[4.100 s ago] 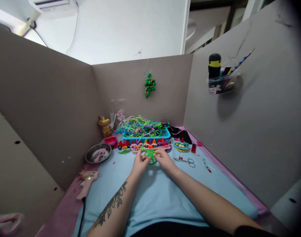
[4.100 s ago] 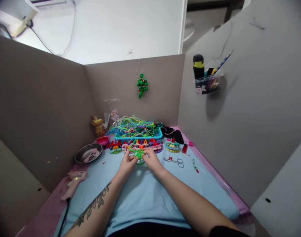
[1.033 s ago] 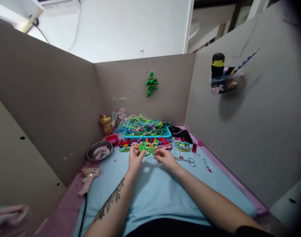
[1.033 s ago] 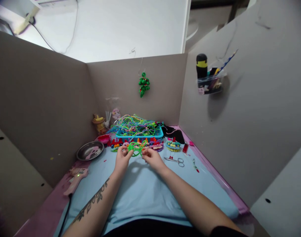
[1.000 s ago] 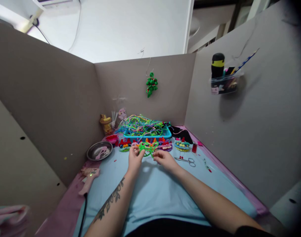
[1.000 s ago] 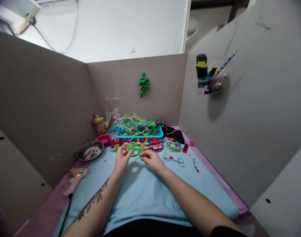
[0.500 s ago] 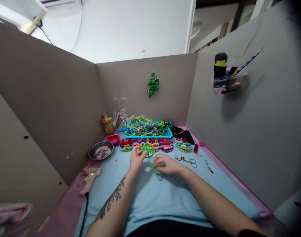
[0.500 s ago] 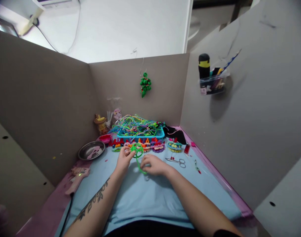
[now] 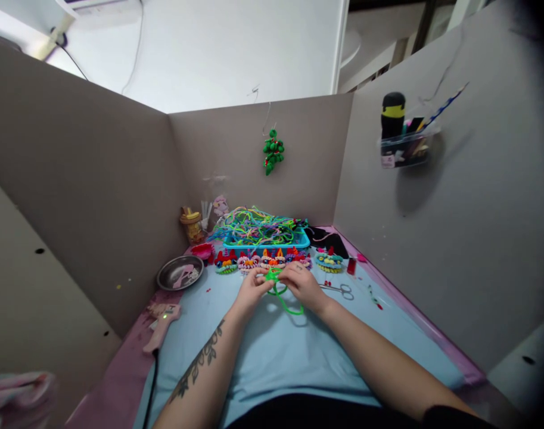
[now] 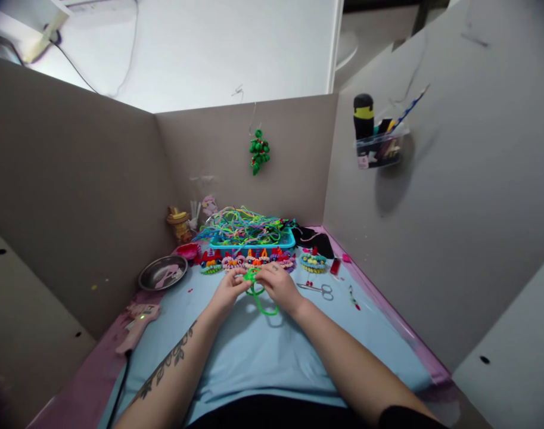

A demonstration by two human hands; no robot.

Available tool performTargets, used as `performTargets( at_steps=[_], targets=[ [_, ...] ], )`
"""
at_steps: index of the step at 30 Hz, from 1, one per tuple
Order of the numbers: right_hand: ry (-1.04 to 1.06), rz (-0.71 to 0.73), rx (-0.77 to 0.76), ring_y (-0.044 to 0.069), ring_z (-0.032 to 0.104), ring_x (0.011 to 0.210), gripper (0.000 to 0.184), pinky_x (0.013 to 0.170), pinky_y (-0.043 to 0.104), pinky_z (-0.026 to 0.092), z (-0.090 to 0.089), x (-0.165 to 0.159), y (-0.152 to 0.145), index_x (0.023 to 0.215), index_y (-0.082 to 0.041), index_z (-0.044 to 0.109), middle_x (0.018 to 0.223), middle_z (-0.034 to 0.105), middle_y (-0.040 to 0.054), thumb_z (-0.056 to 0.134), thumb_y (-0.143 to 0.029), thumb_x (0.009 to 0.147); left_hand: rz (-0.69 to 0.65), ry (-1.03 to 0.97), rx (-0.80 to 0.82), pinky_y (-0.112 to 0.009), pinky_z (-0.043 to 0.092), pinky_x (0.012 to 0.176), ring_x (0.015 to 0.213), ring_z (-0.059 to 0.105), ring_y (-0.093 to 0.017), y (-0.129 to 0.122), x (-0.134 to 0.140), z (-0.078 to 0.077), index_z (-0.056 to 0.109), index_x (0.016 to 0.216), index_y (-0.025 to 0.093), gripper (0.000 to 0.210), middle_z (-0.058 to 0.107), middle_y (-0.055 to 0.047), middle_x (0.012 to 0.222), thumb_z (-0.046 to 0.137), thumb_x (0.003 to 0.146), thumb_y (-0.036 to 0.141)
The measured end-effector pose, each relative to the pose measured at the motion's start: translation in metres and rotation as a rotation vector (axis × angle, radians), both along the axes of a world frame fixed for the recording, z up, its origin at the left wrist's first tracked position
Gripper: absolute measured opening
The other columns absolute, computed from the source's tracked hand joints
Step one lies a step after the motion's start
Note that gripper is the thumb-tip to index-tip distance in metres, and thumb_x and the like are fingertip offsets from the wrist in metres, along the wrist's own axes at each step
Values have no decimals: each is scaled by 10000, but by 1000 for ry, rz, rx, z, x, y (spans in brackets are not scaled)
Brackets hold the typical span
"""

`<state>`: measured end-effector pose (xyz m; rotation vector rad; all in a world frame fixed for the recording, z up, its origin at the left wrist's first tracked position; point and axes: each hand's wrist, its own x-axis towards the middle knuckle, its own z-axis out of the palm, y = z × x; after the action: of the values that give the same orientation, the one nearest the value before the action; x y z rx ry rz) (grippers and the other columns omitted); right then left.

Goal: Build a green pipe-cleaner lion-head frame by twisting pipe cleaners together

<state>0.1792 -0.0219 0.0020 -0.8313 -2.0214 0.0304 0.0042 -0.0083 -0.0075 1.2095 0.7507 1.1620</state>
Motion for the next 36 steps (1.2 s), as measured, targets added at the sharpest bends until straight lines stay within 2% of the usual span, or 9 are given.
performTargets(
  at_steps=[5, 11, 18, 20, 23, 25, 30, 36],
  targets=[
    [-27, -67, -15, 198, 498, 822, 110, 730, 332, 419, 0, -2, 0, 817, -202, 587, 815, 580, 53, 490, -154, 840, -9, 90, 70, -215, 371, 562, 546, 536, -95, -2, 2, 3, 534, 906, 146, 402, 585, 29, 589, 743, 585, 266],
    [-24, -144, -79, 191, 493, 797, 92, 713, 311, 401, -1, -6, 1, 772, -196, 554, 791, 546, 40, 498, -147, 826, 31, 150, 107, -215, 358, 543, 527, 507, -92, -5, 2, 7, 571, 863, 145, 355, 552, 34, 569, 743, 579, 269],
    [49, -83, -172, 169, 502, 780, 100, 702, 294, 400, -4, -14, 0, 761, -190, 563, 783, 549, 28, 494, -140, 813, 113, 153, 162, -208, 360, 533, 543, 505, -94, -3, 3, 2, 572, 821, 148, 312, 554, 31, 590, 737, 587, 273],
    [139, -24, -229, 160, 523, 785, 110, 696, 286, 418, -6, -14, 1, 825, -192, 585, 815, 572, 30, 483, -151, 817, 129, 137, 147, -209, 367, 536, 548, 515, -98, -1, 2, 0, 570, 824, 148, 316, 573, 23, 605, 739, 586, 270],
    [301, 28, -293, 147, 556, 783, 242, 680, 275, 452, -8, -12, 2, 1036, -205, 566, 915, 602, 41, 471, -163, 818, 166, 86, 97, -218, 384, 555, 560, 536, -105, 1, 1, -1, 569, 837, 149, 335, 605, 9, 629, 747, 579, 268],
    [338, 30, -265, 150, 567, 798, 272, 700, 287, 464, -7, -9, 2, 1078, -209, 565, 935, 610, 50, 468, -175, 826, 183, 49, 66, -223, 392, 568, 567, 546, -110, 2, 0, -1, 570, 839, 151, 342, 615, 6, 629, 752, 574, 269],
    [235, 19, -92, 188, 559, 925, 252, 831, 369, 447, -4, -6, 1, 1042, -233, 618, 966, 642, 58, 485, -167, 838, 178, 19, 32, -217, 388, 563, 556, 543, -107, 0, -1, 2, 585, 821, 148, 348, 609, 11, 605, 770, 549, 263],
    [117, -21, -3, 197, 557, 887, 222, 794, 384, 459, -5, -3, 4, 991, -242, 640, 919, 649, 60, 501, -169, 835, 147, 15, 12, -214, 392, 562, 564, 549, -104, -2, -1, 3, 586, 823, 141, 354, 618, 4, 623, 771, 540, 246]
  ],
)
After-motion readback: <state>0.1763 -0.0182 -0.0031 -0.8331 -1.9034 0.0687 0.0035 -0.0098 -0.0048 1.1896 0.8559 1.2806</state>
